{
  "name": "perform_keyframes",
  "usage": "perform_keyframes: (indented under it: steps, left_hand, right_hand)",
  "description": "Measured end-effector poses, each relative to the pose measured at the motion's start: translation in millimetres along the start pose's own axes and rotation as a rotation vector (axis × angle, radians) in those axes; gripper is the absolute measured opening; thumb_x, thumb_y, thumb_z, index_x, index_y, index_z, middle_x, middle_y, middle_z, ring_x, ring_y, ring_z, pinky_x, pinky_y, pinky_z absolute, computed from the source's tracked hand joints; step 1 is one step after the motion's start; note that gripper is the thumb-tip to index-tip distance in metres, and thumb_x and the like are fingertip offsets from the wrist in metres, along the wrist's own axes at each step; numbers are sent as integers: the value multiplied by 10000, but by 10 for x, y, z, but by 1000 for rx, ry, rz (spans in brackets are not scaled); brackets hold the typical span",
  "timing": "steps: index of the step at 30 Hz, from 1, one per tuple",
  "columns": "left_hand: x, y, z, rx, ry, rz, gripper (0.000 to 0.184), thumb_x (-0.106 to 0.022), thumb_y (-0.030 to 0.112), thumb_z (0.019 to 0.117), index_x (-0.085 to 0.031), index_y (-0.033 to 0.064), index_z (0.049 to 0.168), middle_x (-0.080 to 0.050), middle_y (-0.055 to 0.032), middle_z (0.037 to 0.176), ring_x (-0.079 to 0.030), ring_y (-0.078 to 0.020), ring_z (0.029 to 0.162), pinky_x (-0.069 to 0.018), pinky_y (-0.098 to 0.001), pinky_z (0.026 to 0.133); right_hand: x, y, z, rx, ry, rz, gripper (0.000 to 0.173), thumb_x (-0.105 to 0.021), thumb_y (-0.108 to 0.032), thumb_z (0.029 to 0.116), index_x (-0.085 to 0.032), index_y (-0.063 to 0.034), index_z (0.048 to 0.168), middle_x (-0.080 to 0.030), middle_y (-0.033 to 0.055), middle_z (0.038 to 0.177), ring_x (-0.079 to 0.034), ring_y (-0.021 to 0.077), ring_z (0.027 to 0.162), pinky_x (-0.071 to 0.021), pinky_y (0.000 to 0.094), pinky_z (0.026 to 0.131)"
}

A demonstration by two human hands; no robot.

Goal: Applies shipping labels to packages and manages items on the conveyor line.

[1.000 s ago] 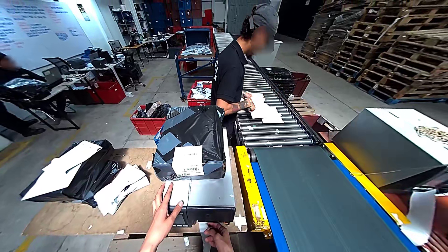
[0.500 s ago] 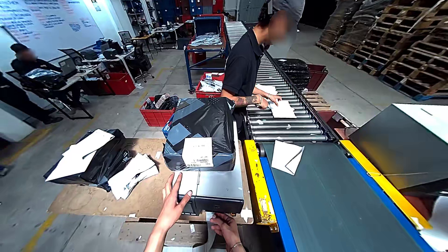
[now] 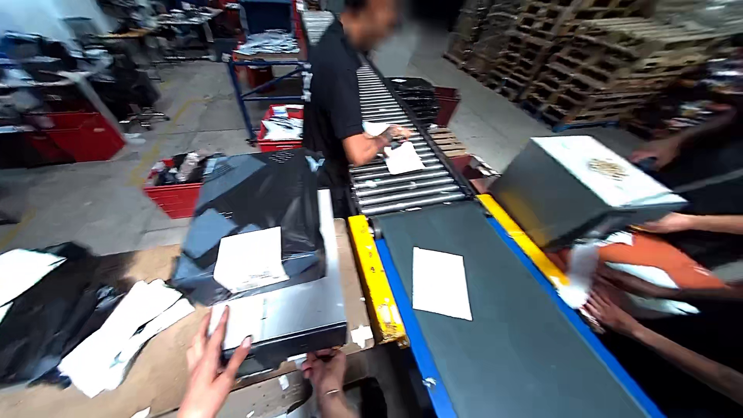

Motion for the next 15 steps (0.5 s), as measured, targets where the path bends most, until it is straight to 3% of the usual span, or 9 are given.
perform_keyframes:
  steps: [2, 4, 7, 10, 12, 15]
  left_hand:
    - [-16, 59, 0, -24, -31, 6, 833, -632, 498, 931, -356, 75, 1593, -164, -294, 1660, -176, -530, 1505, -191, -677, 1190]
    - [2, 128, 14, -57, -63, 19, 826, -648, 417, 945, -330, 0, 1583, -141, -367, 1632, -151, -554, 1504, -160, -644, 1219]
    - [-57, 73, 94, -93, -78, 32, 826, -637, 428, 966, -312, -11, 1586, -136, -376, 1627, -151, -493, 1528, -161, -550, 1254]
    - [-64, 114, 60, -50, -106, 67, 828, -620, 450, 974, -298, 10, 1597, -127, -360, 1637, -140, -507, 1525, -158, -584, 1243]
    - [-77, 200, 39, 8, -92, 70, 835, -611, 472, 951, -309, 47, 1603, -119, -318, 1656, -134, -500, 1528, -174, -617, 1227]
    - [-34, 205, 43, 45, -10, 59, 813, -605, 513, 915, -392, 99, 1580, -171, -250, 1674, -174, -475, 1529, -217, -646, 1203]
  right_hand:
    - [252, -19, -132, 12, -78, -143, 128, -741, -62, 929, -714, 63, 924, -728, 125, 731, -687, 174, 589, -603, 351, 608]
    - [895, 35, -159, 71, -48, -281, 107, -730, -72, 930, -751, 33, 937, -750, 129, 781, -721, 199, 650, -628, 395, 673]
    - [2552, -56, 369, 158, 343, -504, 160, -683, -187, 956, -757, -47, 928, -760, 94, 809, -739, 247, 735, -621, 507, 747]
    - [3896, -339, 778, 115, 695, -627, 316, -713, -349, 966, -778, -42, 928, -761, 158, 868, -732, 361, 836, -557, 636, 810]
    - [4312, -358, 863, -105, 726, -839, 497, -758, -534, 893, -780, -46, 984, -758, 200, 969, -726, 395, 940, -548, 634, 835]
    - [4507, -340, 474, -339, 640, -1127, 928, -724, -771, 762, -684, 27, 1233, -678, 302, 1228, -640, 474, 1183, -488, 683, 966]
Point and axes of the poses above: each hand's wrist, its own z-axis towards the middle knuckle, its own x-axis out of the back of the hand, y = z × x, the point moved 4 cm from there along z, towards the middle knuckle
